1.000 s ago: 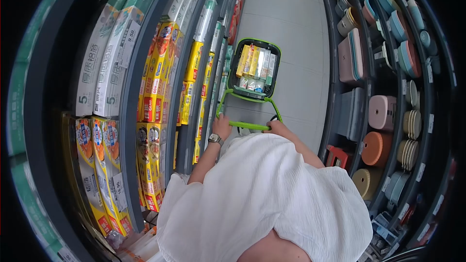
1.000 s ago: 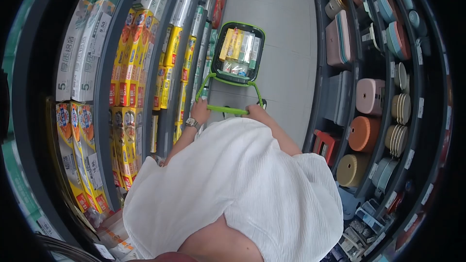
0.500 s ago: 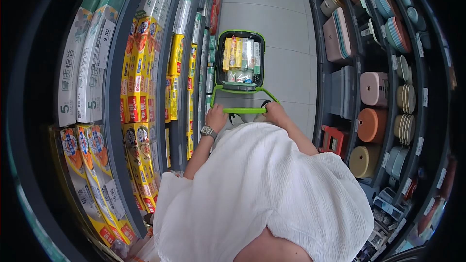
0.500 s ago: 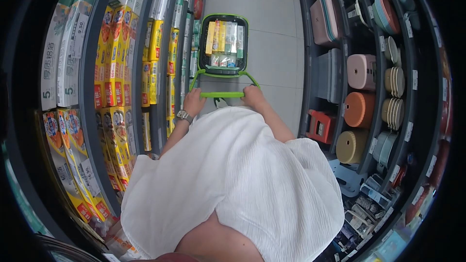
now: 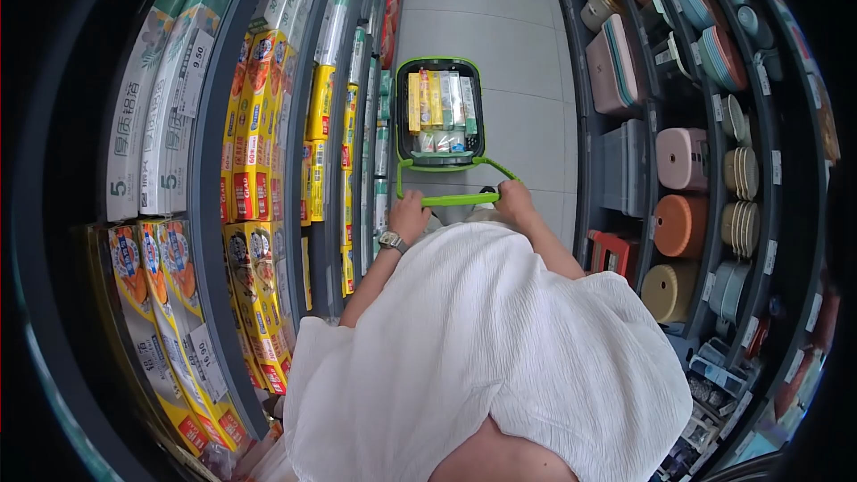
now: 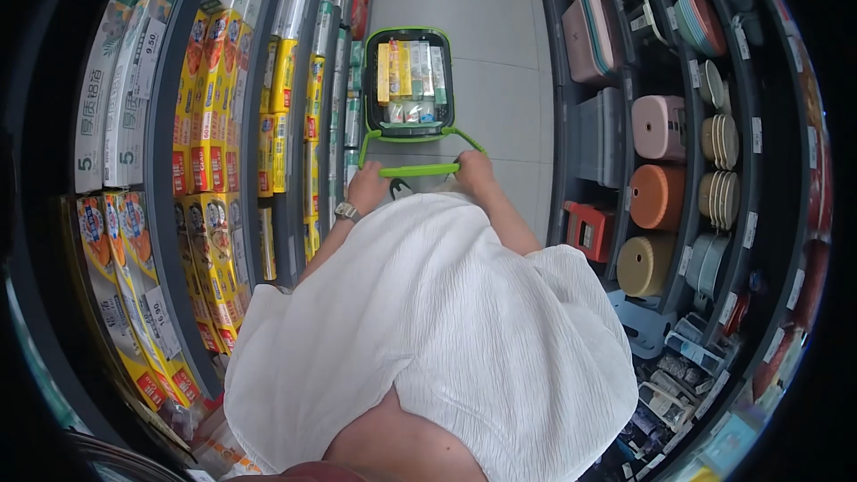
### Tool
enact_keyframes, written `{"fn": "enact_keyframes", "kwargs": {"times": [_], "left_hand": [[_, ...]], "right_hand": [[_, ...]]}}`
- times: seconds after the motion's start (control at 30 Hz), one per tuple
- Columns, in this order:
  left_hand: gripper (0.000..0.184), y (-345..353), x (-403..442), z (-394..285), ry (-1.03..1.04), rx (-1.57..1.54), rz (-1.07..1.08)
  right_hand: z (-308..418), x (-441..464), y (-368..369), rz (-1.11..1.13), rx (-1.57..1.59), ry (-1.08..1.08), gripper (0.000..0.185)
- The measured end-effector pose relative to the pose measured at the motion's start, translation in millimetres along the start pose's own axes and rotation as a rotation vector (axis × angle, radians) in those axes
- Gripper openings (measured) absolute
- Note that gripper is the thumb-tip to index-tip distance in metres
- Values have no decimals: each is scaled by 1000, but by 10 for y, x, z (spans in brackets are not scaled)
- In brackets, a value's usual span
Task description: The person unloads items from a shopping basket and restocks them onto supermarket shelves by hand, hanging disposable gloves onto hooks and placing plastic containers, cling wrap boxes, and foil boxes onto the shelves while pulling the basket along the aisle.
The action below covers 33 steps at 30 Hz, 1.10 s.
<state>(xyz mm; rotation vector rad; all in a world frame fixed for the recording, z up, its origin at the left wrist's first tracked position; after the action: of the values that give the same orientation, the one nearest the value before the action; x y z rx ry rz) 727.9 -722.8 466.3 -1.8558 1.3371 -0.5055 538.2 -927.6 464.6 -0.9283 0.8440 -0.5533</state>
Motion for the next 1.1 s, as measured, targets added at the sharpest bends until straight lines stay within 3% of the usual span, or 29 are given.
{"fn": "enact_keyframes", "kwargs": {"times": [0.6,0.8,0.9,0.97,1.1], "left_hand": [[24,353,-175,234,-38,-51,6],[30,181,-136,98,-5,-36,-71],[39,80,-128,107,-166,-118,-69],[45,36,-127,193,-239,-148,-163],[45,285,-24,438,-199,-29,-115]], "right_hand": [[-127,-35,582,104,-123,-70,18],[-6,-1,426,17,-110,-138,19],[-1,32,401,-6,-118,-162,21],[-76,46,428,22,-115,-160,22],[-221,54,588,176,-96,-154,25]]}}
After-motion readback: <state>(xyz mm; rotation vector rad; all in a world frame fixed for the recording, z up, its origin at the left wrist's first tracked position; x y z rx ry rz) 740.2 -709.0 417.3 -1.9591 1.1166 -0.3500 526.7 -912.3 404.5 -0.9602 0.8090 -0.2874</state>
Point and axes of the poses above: each hand's wrist, its own x-axis towards the middle knuckle, its own y-axis out of the palm, z = x × y, the point moved 9 cm from there along x, towards the middle knuckle, and after that the axes turned 10 degrees about y, right-handed, at the moved point
